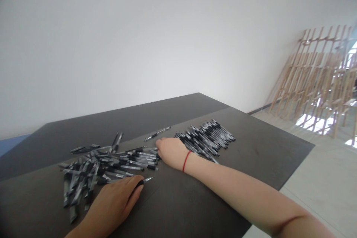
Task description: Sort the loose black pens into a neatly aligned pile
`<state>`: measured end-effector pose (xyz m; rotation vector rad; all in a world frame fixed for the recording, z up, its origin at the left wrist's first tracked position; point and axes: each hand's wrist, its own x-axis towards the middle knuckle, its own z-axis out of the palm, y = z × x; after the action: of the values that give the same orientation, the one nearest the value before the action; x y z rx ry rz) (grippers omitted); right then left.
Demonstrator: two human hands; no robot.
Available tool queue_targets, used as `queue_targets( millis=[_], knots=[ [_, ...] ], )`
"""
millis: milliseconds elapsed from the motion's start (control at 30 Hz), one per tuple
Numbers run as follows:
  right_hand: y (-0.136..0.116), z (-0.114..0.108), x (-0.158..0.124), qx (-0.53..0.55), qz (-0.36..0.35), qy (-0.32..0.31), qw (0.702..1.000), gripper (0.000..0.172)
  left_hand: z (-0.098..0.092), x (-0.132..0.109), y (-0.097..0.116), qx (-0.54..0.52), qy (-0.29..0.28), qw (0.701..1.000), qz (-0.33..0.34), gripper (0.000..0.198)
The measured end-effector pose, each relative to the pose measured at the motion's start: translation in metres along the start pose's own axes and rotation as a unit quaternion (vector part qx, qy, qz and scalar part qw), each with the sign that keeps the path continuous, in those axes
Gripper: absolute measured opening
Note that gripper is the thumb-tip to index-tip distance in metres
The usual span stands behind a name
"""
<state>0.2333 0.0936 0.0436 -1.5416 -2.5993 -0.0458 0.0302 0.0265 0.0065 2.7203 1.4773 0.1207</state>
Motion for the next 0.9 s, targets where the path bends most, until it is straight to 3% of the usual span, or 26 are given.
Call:
queue_targets(
  millis=[300, 400, 533, 600, 700, 733, 900],
  knots=[
    [-0.016, 0.022, 0.059, 0.036, 0.007, -0.045, 0.998, 0.018, -0.002, 0.001, -0.003, 0.009, 0.012, 1.000, -0.010, 0.024],
    [-0.014, 0.017, 0.055, 0.075, 0.013, -0.023, 0.997, 0.018, -0.001, 0.001, -0.003, 0.006, 0.019, 1.000, -0.019, 0.024],
    [-0.011, 0.008, 0.025, 0.179, -0.009, -0.015, 0.984, 0.013, 0.002, 0.000, -0.005, -0.023, 0.035, 0.998, -0.037, 0.024],
    [-0.009, 0.010, 0.006, 0.331, 0.001, -0.039, 0.943, 0.010, 0.002, -0.001, -0.005, -0.037, 0.043, 0.997, -0.043, 0.024],
    [-0.006, 0.018, -0.016, 0.563, 0.038, -0.063, 0.823, 0.007, 0.002, 0.000, -0.004, -0.042, 0.055, 0.997, -0.044, 0.023],
    [-0.005, 0.021, -0.019, 0.597, 0.042, -0.061, 0.799, 0.006, 0.001, 0.000, -0.004, -0.042, 0.058, 0.997, -0.041, 0.023],
    [-0.002, 0.027, -0.019, 0.656, 0.051, -0.050, 0.752, 0.007, -0.003, -0.001, -0.003, -0.042, 0.064, 0.996, -0.041, 0.022]
  ],
)
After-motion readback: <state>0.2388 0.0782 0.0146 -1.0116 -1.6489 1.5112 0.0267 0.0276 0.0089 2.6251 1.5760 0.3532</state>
